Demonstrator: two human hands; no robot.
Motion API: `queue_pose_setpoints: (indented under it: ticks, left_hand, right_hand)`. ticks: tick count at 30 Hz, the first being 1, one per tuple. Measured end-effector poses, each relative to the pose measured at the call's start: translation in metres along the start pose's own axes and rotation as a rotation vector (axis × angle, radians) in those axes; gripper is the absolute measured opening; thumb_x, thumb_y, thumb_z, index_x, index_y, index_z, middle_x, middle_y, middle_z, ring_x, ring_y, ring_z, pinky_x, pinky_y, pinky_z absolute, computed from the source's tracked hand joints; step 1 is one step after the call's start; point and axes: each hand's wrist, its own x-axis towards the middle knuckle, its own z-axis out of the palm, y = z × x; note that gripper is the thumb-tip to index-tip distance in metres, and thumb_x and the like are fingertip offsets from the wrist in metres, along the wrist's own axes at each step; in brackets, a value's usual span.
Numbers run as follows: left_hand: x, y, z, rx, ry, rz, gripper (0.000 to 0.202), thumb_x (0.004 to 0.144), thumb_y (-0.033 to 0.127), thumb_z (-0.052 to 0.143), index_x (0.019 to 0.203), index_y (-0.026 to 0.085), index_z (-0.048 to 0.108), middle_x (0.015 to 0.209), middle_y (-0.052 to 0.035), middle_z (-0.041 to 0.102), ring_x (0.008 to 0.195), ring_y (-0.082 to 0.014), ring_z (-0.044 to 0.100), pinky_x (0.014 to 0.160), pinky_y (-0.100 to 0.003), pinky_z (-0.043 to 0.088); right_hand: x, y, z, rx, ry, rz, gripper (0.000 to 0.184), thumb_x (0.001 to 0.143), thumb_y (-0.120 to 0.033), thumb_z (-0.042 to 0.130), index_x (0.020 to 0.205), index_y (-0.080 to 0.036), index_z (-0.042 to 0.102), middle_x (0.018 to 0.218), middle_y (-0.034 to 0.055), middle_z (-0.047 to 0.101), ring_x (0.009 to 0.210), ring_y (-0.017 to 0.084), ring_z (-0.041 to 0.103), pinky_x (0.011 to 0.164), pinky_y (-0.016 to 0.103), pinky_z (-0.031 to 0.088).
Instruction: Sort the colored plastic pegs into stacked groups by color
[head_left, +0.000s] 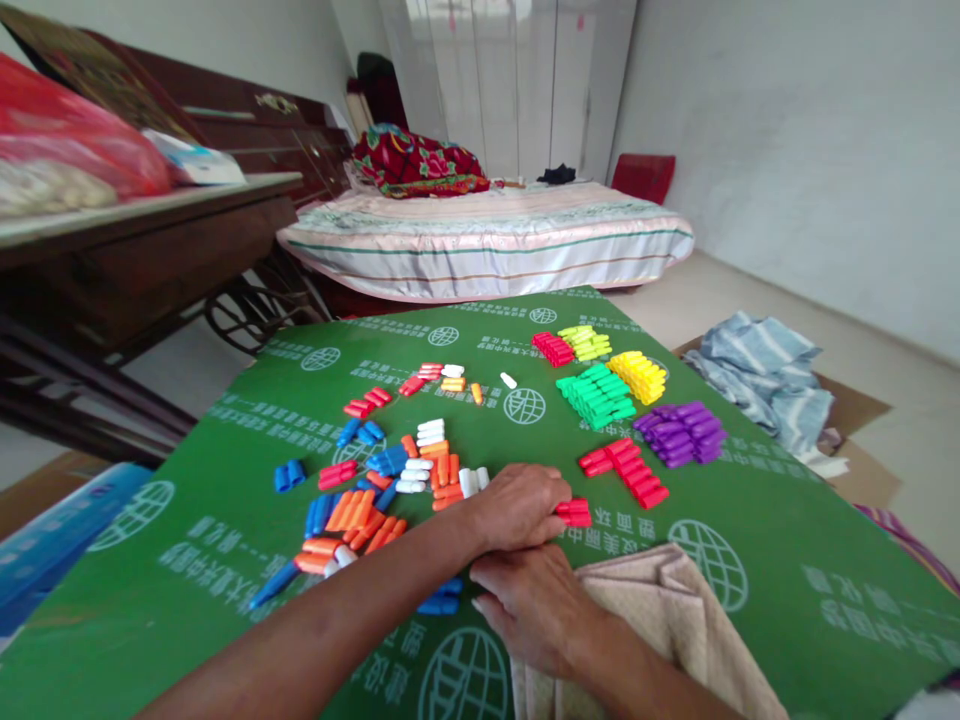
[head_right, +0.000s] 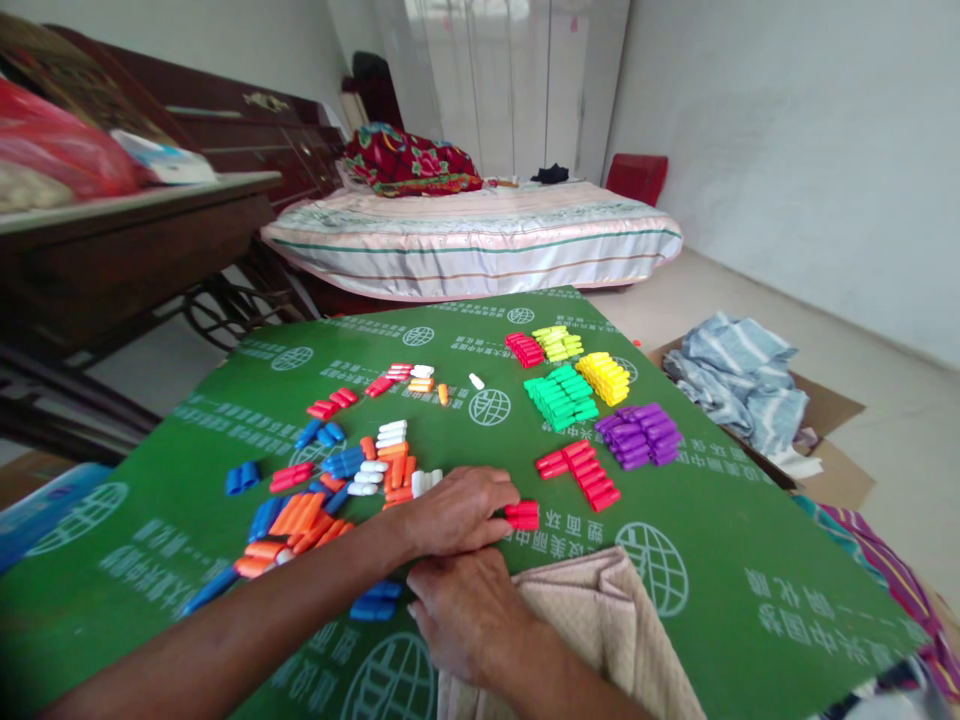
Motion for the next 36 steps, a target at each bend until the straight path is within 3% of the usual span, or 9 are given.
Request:
queue_pose_setpoints:
  ticks: [6,13,25,36]
  left_hand:
    - [0.024,0.010,0.002,0.027,0.026,0.023,0.021,0.084,0.037,0.050,0.084,0.019,0.061,0.089,-0.0047,0.066,0.082,-0.0210,0.064,0.062,-0.028,0.047]
    - [0.043,0.017,0.006,0.063,0.068,0.022,0.020,0.083,0.034,0.050,0.088,0.017,0.060,0.092,-0.0073,0.067,0.084,-0.0241,0.064,0.065,-0.032,0.049]
    - [0.054,0.016,0.016,0.057,0.126,0.023,0.021,0.084,0.033,0.047,0.091,0.017,0.060,0.095,-0.0084,0.067,0.089,-0.0240,0.064,0.073,-0.034,0.052]
    - [0.056,0.018,0.015,0.055,0.141,0.035,0.021,0.085,0.031,0.047,0.093,0.017,0.061,0.096,-0.0089,0.068,0.089,-0.0250,0.065,0.072,-0.035,0.052]
  right_hand:
    - [0.000,-0.001,-0.002,0.069,0.018,-0.051,0.022,0.082,-0.025,0.056,0.103,-0.022,0.062,0.110,0.0038,0.068,0.100,0.023,0.062,0.084,0.033,0.047]
    - [0.002,0.001,0.001,0.064,0.078,-0.096,0.033,0.083,-0.025,0.055,0.116,-0.021,0.060,0.121,0.0074,0.063,0.108,0.025,0.060,0.092,0.037,0.046]
    - [0.001,0.001,0.002,0.049,0.065,-0.086,0.036,0.085,-0.025,0.051,0.120,-0.020,0.057,0.123,0.0092,0.062,0.108,0.028,0.060,0.088,0.040,0.050]
    - [0.002,-0.001,-0.003,0.029,0.002,-0.053,0.033,0.086,-0.025,0.048,0.116,-0.020,0.060,0.118,0.0089,0.065,0.104,0.028,0.062,0.085,0.041,0.051]
